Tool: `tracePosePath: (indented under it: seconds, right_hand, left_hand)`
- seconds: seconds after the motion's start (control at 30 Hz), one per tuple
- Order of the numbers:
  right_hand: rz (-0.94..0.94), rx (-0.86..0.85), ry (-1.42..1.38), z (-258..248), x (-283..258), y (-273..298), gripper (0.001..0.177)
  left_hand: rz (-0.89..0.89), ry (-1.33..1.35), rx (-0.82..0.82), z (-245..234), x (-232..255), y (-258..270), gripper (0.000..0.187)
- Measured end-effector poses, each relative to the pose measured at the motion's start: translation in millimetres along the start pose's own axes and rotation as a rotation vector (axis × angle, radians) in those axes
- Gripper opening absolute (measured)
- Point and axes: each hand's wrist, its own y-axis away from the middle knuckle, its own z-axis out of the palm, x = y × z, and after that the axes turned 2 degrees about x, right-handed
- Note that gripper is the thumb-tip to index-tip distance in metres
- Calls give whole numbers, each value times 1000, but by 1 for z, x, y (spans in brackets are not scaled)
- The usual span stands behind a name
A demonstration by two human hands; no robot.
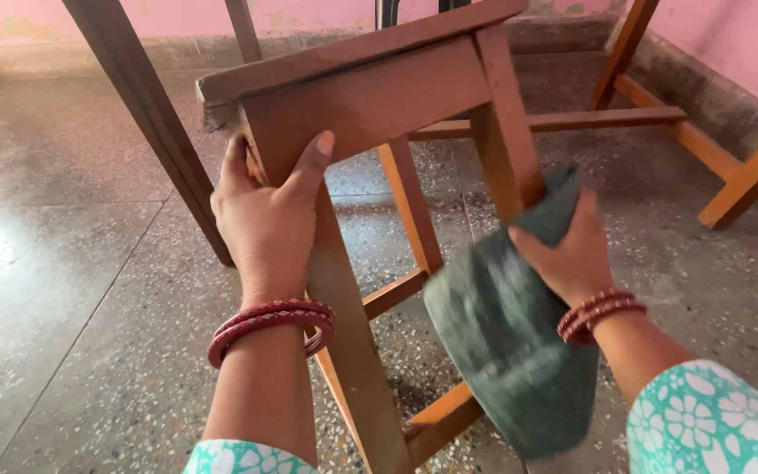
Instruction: The person wipes a wooden table and a wooden chair using a green cloth. They move the cloth across the table surface and then clean the chair seat and legs.
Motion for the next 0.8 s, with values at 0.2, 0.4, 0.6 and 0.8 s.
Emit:
tracePosePath:
  seconds: [0.2, 0.4, 0.6, 0.8]
  right_hand:
    - [196, -220, -72, -18, 43, 25, 80]
    - [29, -41, -17, -16, -23, -22, 78]
    - [-492, 16, 47, -9, -79, -55, 83]
    - [-231, -29, 58, 6, -63, -45, 88]
  left_hand:
    - [-68, -104, 52, 3, -5, 2, 61]
    - [-58, -96, 19, 5, -3, 6, 82]
    - [-66, -214, 33, 5, 4, 15, 88]
    - [-4, -163, 18, 2, 1, 7, 83]
